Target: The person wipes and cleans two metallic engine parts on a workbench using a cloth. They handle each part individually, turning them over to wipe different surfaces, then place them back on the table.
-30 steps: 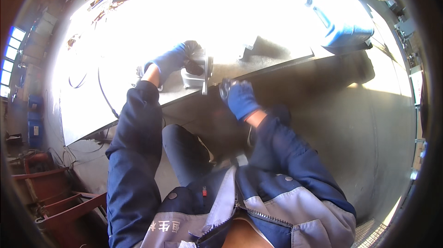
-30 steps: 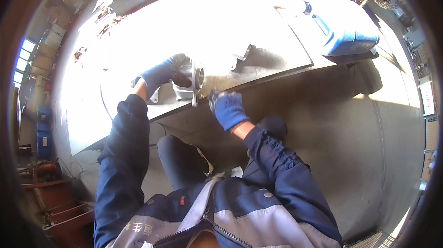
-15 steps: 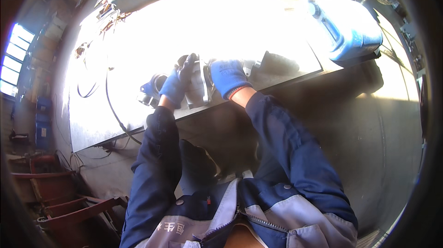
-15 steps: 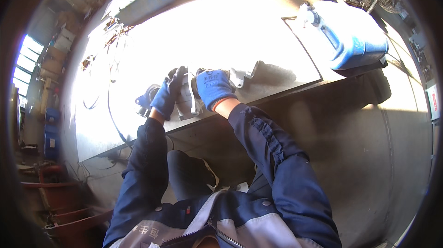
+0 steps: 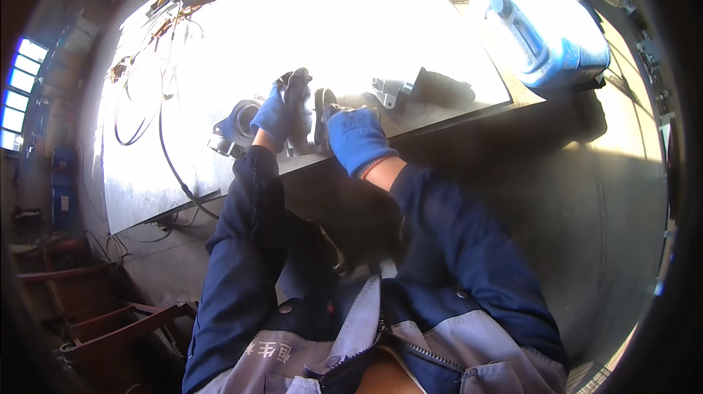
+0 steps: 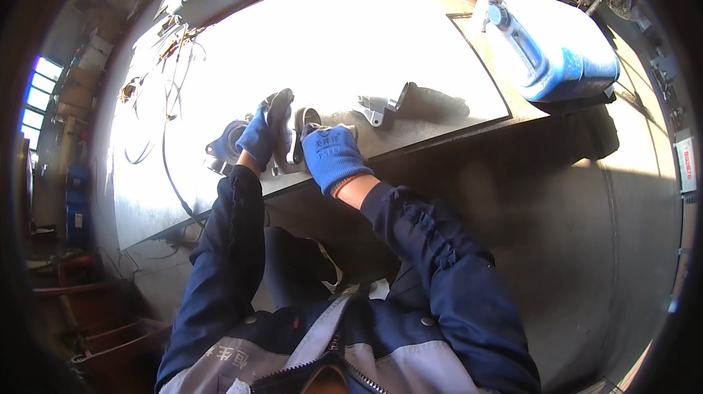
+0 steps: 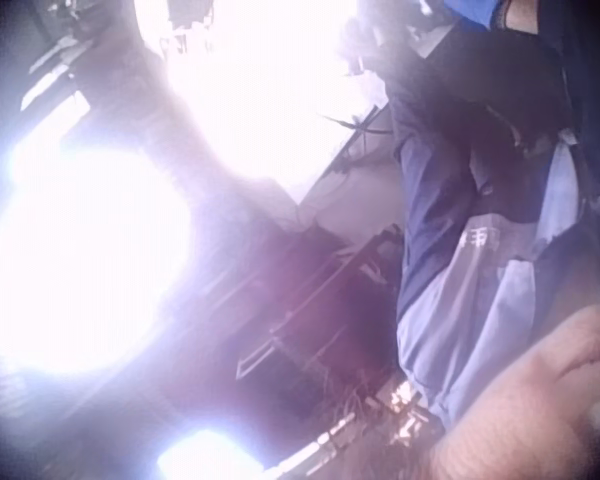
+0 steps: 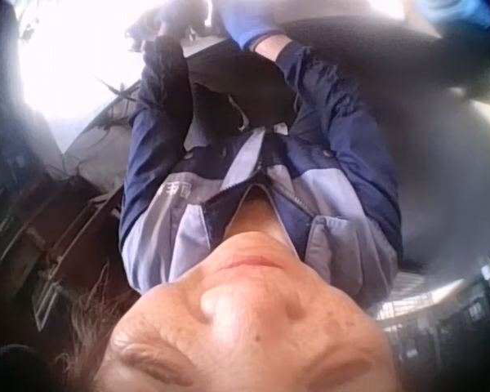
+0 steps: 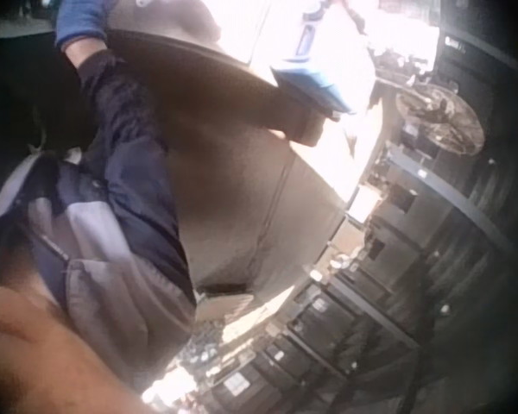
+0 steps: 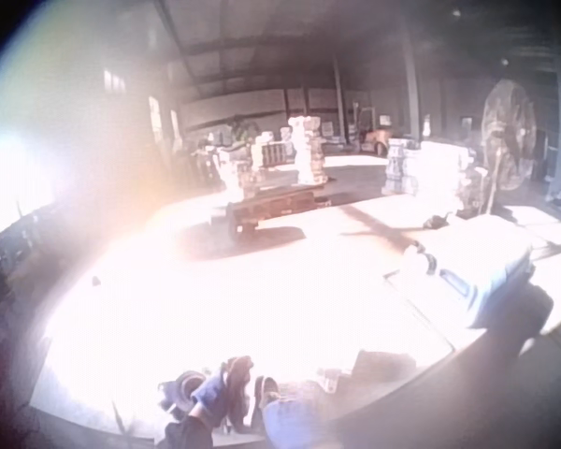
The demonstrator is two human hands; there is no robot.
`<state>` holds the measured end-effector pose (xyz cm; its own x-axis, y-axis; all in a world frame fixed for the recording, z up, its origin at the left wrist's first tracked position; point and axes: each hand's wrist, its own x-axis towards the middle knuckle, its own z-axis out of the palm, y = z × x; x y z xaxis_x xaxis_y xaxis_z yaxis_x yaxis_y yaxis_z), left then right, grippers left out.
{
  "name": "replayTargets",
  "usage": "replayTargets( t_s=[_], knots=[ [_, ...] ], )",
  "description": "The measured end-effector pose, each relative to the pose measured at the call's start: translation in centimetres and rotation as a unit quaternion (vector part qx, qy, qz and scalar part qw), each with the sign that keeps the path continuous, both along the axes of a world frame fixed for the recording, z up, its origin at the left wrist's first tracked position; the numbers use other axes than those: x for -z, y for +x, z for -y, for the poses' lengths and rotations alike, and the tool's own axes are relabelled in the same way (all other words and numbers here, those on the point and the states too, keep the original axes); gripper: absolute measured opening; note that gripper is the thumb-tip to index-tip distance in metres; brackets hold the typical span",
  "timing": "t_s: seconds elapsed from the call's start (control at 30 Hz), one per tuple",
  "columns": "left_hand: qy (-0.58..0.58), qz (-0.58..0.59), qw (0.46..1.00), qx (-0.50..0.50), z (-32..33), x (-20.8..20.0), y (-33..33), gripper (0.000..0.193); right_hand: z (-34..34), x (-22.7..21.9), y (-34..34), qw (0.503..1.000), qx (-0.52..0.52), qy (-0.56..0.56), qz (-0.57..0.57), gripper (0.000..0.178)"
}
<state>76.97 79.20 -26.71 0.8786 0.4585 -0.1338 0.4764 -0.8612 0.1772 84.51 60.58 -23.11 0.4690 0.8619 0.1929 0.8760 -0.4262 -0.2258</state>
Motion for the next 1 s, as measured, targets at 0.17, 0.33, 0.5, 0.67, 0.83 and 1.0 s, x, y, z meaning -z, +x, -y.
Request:
replayTargets(
  t_s=[0.17,0.33,0.5,0.67,0.83,1.0],
  knots=[
    [-0.029,0.11,0.991,0.065,-4.9,6.7,-0.9,0.068,0.9,-0.1,-1.9,0.997,-0.009,0.034,-0.067,0.021],
    [0.339,-0.002,0.92,0.199,-2.3,3.4,-0.3,0.072,1.9,-0.4,-3.2,0.997,-0.004,0.003,-0.079,0.016],
    [0.072,0.182,0.958,0.21,-4.1,6.1,0.8,0.063,5.1,6.2,-11.0,0.983,-0.15,-0.108,-0.012,0.02],
    [0.239,0.017,0.954,0.182,-4.3,6.7,1.6,0.059,5.5,3.8,-1.2,0.971,0.056,-0.075,-0.222,0.028],
    [-0.25,0.013,0.953,-0.17,2.6,-2.4,6.2,0.045,1.3,7.0,6.0,0.949,-0.019,0.066,-0.307,0.046],
    [-0.108,0.271,0.954,-0.073,1.9,-2.1,-0.1,0.041,-0.4,9.7,5.4,0.754,-0.012,0.123,-0.645,0.029]
  ],
)
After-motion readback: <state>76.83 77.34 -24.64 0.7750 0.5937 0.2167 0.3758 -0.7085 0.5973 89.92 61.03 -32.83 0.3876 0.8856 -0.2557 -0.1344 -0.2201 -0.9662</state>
